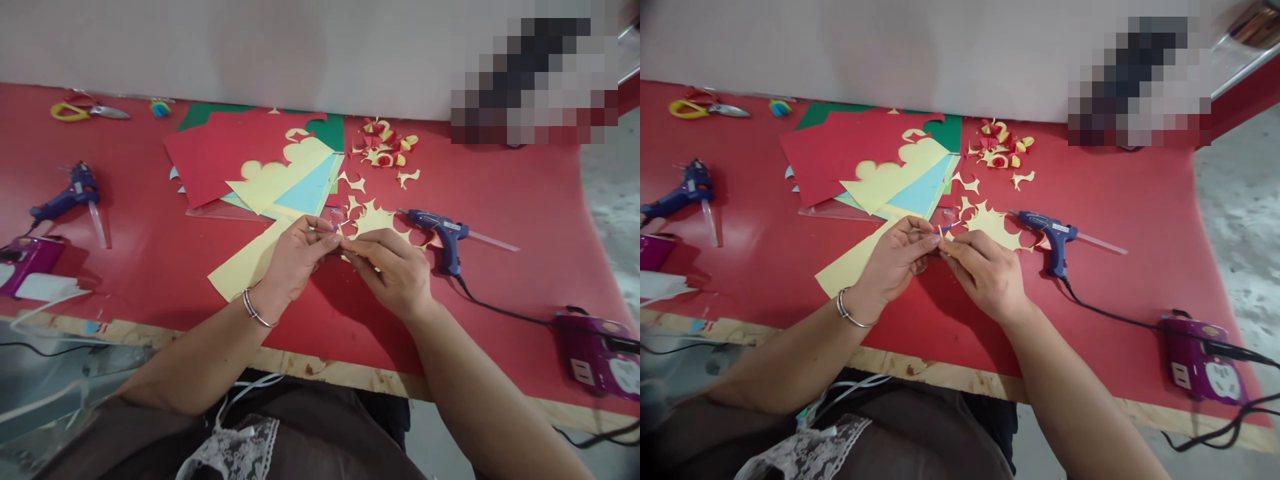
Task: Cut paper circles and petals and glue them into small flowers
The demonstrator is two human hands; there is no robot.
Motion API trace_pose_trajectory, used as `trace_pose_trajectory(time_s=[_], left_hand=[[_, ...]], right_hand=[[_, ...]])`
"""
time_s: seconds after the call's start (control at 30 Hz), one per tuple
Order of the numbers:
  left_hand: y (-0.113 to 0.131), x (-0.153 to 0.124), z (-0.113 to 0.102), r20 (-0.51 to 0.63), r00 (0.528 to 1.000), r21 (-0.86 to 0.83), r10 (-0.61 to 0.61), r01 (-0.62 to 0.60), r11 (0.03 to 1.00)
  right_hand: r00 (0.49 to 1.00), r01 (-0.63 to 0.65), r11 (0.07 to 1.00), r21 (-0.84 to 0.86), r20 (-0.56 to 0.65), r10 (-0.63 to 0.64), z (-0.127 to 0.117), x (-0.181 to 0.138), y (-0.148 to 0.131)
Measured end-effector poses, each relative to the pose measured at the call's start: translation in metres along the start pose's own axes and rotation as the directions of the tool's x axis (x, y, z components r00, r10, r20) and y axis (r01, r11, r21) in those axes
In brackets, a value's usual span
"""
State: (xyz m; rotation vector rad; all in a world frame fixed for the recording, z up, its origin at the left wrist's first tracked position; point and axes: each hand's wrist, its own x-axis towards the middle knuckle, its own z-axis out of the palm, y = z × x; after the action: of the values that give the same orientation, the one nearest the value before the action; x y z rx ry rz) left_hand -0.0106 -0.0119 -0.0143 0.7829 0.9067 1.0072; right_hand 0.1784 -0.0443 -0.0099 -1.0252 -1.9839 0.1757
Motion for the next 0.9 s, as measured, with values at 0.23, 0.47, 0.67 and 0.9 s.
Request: trace_pose_trajectory(time_s=[0.23,0.47,0.67,0.9], left_hand=[[-0.002,-0.002,-0.001,0.084,0.980,0.223,0.181,-0.195,0.955],[0.000,-0.006,0.000,0.216,0.936,0.316,0.277,-0.335,0.887],[0.004,-0.007,-0.001,0.262,0.916,0.326,0.303,-0.379,0.866],[0.005,-0.010,-0.002,0.303,0.913,0.337,0.272,-0.370,0.866]], right_hand=[[0.990,-0.140,0.986,0.095,0.031,0.138,0.001,0.001,0.002],[0.942,-0.333,0.916,0.222,0.049,0.331,0.001,0.001,0.006],[0.866,-0.494,0.789,0.366,0.122,0.485,0.003,-0.001,0.009],[0.840,-0.535,0.696,0.479,0.218,0.497,0.002,-0.002,0.014]])
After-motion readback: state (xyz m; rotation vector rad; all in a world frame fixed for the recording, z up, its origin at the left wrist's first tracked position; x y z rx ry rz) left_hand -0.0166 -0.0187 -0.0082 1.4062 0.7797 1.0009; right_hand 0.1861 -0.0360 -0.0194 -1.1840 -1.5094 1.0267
